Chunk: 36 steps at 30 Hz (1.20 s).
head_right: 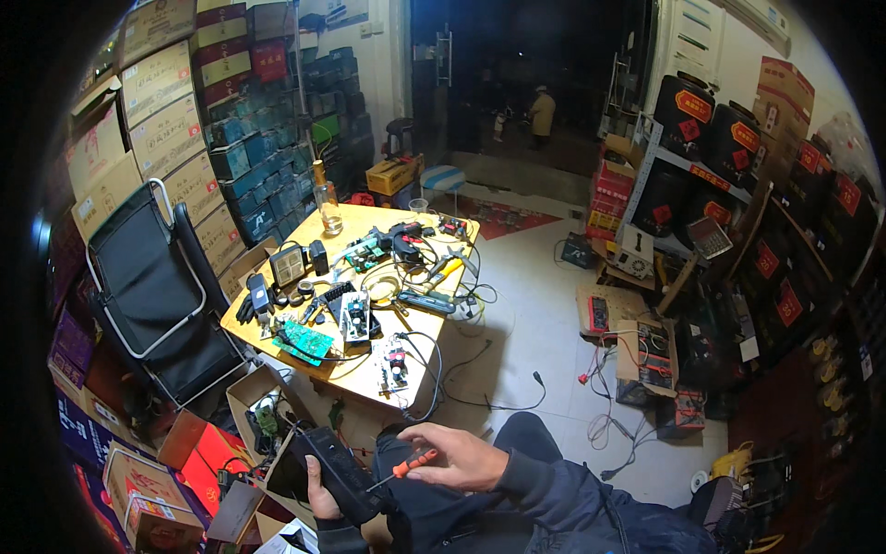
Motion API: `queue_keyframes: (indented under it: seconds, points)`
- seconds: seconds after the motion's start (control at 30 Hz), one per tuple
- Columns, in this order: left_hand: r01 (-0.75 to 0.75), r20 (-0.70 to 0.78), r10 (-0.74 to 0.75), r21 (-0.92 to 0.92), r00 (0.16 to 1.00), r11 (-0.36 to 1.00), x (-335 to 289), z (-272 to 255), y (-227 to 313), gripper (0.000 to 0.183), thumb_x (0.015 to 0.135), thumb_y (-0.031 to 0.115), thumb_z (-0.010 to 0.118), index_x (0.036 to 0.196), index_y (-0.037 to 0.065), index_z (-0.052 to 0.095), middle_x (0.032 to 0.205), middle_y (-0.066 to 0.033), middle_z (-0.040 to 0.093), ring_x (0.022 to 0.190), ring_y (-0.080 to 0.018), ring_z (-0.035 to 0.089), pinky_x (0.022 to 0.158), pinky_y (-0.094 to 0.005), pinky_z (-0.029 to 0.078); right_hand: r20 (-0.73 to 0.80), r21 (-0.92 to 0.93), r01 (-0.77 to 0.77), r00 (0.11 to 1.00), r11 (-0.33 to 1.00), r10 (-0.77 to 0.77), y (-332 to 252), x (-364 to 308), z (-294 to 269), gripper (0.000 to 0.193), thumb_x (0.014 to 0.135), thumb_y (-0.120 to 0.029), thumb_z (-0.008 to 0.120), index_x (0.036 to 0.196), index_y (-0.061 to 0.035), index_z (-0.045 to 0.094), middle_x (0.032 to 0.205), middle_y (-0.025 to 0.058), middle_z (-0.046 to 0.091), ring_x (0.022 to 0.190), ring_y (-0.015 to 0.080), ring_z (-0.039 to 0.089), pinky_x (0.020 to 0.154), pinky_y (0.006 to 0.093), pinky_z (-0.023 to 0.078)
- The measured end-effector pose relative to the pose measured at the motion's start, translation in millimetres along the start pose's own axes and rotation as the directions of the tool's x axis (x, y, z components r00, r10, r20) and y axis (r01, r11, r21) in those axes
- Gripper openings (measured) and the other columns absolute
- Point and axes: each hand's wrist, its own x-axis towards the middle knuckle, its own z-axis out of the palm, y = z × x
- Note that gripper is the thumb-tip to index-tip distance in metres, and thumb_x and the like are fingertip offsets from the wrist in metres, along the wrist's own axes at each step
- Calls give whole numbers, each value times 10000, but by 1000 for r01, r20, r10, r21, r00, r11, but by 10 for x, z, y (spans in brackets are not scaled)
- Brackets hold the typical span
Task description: The person retrieves a boxed power adapter from a cabinet, unboxes it, and then uses a screwdriver to remove screws and open the casing. The person inspects the internal components of the adapter.
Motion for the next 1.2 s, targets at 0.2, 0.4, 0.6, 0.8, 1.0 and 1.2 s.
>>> queue_keyframes:
  seconds: [0.2,0.4,0.6,0.8,1.0,1.2]
  points:
    - [23,66,-18,-78,998,997,-60,-83,34,605,1017,557,616,1282,14,646,1074,-113,732,901,-244,713,821,-363,590,10,-151,-30,999,988,32,-29,-12,60,349,1029,-252,647,1298,-39,582,988,166,713,899,276,715,791,345,551]
    - [16,70,-12,-56,997,998,-81,-80,90,619,1015,577,606,1277,17,632,1052,-109,717,888,-251,709,813,-369,590,-21,23,-26,999,999,26,20,1,105,240,996,-157,648,1187,-15,616,1089,125,644,1002,253,686,810,375,544]
    - [-28,84,35,-89,996,996,-138,-12,123,588,1033,551,588,1292,25,624,1059,-104,717,908,-246,707,838,-370,584,126,-50,-70,989,996,76,34,11,24,280,992,-146,664,1237,-18,619,1124,115,617,1055,225,639,862,342,523]
    - [46,53,-41,-94,998,994,-169,-6,111,552,1048,490,592,1316,9,630,1103,-118,727,927,-233,712,835,-343,576,-64,-154,-106,993,982,97,130,-24,72,374,978,-233,730,1261,-12,626,948,112,719,805,214,709,756,341,561]
    - [-14,-44,14,9,999,1000,-208,-35,137,591,1036,526,600,1304,0,636,1109,-110,728,941,-223,708,850,-328,570,-78,55,198,978,979,-193,142,0,158,342,957,-173,683,1244,1,618,1062,183,709,931,299,713,844,343,550]
    - [12,-26,-11,37,1000,999,-199,-53,135,607,1040,534,593,1344,10,615,1175,-117,721,996,-229,708,906,-335,571,18,-21,-235,972,972,235,96,1,66,343,939,-115,636,1260,2,610,1035,130,654,935,241,663,897,329,532]
